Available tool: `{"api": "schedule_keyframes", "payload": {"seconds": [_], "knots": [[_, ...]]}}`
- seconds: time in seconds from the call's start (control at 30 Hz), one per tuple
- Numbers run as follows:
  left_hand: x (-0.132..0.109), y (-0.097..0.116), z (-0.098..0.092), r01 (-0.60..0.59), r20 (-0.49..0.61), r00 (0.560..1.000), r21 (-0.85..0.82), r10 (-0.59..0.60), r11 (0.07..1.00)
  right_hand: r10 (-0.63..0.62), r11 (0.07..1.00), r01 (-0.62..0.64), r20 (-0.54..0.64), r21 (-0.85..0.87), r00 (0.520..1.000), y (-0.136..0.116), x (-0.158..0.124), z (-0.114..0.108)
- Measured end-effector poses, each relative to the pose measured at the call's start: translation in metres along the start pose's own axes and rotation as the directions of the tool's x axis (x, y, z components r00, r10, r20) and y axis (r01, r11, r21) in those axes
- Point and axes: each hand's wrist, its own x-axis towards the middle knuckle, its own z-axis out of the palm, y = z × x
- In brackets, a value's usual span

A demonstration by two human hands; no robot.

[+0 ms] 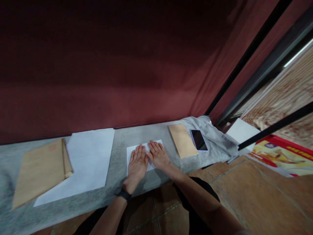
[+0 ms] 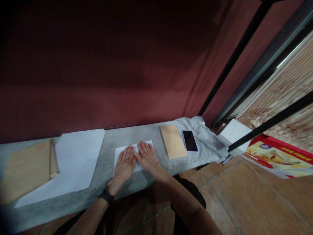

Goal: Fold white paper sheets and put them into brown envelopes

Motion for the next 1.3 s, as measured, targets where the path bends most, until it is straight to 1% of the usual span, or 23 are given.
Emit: {"api": "schedule_keyframes", "payload": {"seconds": [0.13,0.3,0.4,0.5,0.57,0.63,0.7,0.77,0.83,0.93,0.97,1.0,1.07,1.1,1.13,1.2,1.3], "knots": [[0.005,-0.003,-0.007,0.096,-0.005,0.995,0.024,-0.096,0.995,0.076,0.997,-0.077,-0.043,-0.025,0.996,0.013,-0.009,0.0],[0.009,-0.003,-0.009,0.191,0.017,0.981,0.023,-0.191,0.981,0.137,0.989,-0.139,-0.045,-0.055,0.99,0.028,-0.019,-0.005],[0.01,-0.005,-0.008,0.256,0.024,0.966,0.031,-0.257,0.966,0.145,0.988,-0.147,-0.031,-0.056,0.989,0.032,-0.021,-0.008],[0.01,-0.009,-0.006,0.286,0.028,0.958,0.035,-0.287,0.958,0.161,0.986,-0.162,-0.024,-0.046,0.987,0.032,-0.02,-0.01],[0.008,-0.011,-0.005,0.294,0.009,0.955,0.037,-0.295,0.955,0.172,0.984,-0.172,-0.018,-0.04,0.985,0.031,-0.019,-0.009],[0.005,-0.008,-0.004,0.253,-0.045,0.967,0.025,-0.252,0.967,0.169,0.985,-0.17,-0.012,-0.034,0.985,0.031,-0.019,-0.009],[0.0,-0.001,-0.002,0.135,-0.091,0.987,0.0,-0.134,0.991,0.162,0.986,-0.162,-0.012,-0.028,0.987,0.032,-0.018,-0.009],[-0.005,0.007,0.0,0.008,-0.091,0.996,-0.019,-0.01,1.0,0.156,0.988,-0.156,-0.017,-0.022,0.988,0.034,-0.018,-0.009],[-0.009,0.015,0.002,-0.05,-0.063,0.997,-0.02,0.048,0.999,0.155,0.988,-0.155,-0.024,-0.016,0.988,0.035,-0.018,-0.011],[-0.012,0.019,0.005,-0.048,-0.044,0.998,0.003,0.049,0.999,0.156,0.988,-0.156,-0.026,0.004,0.987,0.03,-0.02,-0.017],[-0.012,0.019,0.005,-0.047,-0.04,0.998,0.01,0.047,0.999,0.139,0.99,-0.139,-0.021,0.017,0.99,0.026,-0.021,-0.019],[-0.013,0.018,0.006,-0.048,-0.036,0.998,0.018,0.049,0.999,0.104,0.994,-0.103,-0.013,0.035,0.995,0.02,-0.023,-0.02],[-0.013,0.016,0.007,-0.067,-0.026,0.997,0.035,0.068,0.997,-0.008,0.997,0.008,0.005,0.079,1.0,0.008,-0.028,-0.02],[-0.014,0.014,0.008,-0.081,-0.024,0.996,0.042,0.082,0.996,-0.064,0.993,0.063,0.01,0.1,0.998,0.002,-0.031,-0.02],[-0.014,0.013,0.008,-0.094,-0.024,0.995,0.048,0.095,0.994,-0.095,0.989,0.093,0.008,0.113,0.995,-0.004,-0.034,-0.019],[-0.015,0.012,0.01,-0.105,-0.03,0.994,0.056,0.107,0.993,-0.102,0.987,0.102,-0.003,0.121,0.995,-0.01,-0.039,-0.016],[-0.016,0.011,0.01,-0.097,-0.034,0.995,0.047,0.098,0.994,-0.064,0.992,0.066,-0.023,0.104,0.998,-0.01,-0.044,-0.013]]}}
